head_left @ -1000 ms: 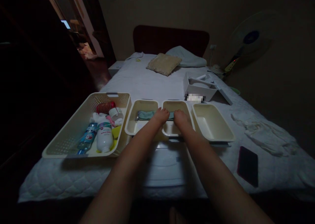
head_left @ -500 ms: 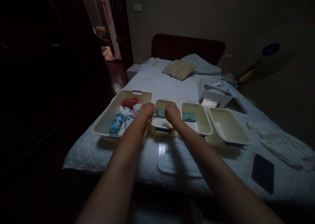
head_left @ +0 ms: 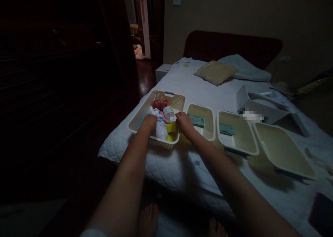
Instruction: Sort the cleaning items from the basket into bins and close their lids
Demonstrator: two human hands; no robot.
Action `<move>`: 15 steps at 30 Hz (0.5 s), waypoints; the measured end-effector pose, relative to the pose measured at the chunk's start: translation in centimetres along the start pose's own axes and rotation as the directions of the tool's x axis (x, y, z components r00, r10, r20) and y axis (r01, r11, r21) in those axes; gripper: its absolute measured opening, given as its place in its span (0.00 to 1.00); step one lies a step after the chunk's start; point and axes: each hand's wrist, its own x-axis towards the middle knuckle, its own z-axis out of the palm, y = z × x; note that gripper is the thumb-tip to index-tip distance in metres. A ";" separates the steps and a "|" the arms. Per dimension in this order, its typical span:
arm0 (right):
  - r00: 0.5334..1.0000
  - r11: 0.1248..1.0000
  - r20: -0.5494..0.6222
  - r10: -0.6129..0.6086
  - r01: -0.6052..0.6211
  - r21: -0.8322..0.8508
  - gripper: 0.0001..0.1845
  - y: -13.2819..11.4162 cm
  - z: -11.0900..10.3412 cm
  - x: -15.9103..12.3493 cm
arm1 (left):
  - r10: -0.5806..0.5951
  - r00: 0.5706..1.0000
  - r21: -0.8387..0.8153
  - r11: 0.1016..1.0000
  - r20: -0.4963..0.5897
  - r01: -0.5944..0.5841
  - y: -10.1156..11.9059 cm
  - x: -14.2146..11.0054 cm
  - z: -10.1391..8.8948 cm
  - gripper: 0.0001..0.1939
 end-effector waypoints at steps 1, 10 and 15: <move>0.999 0.999 0.005 -0.033 0.033 0.007 0.14 0.0 0.0 0.2 | -0.039 0.999 -0.020 0.999 0.017 0.039 -0.4 -0.1 0.3 0.17; 0.995 0.999 0.095 -0.029 0.033 -0.034 0.16 -0.4 0.3 2.1 | -0.011 1.000 -0.067 0.998 0.014 0.012 -0.7 1.1 1.2 0.17; 0.984 0.998 0.174 -0.032 0.040 -0.046 0.17 -1.7 0.7 3.1 | -0.107 0.994 -0.135 0.985 0.005 0.107 -1.9 1.3 1.7 0.17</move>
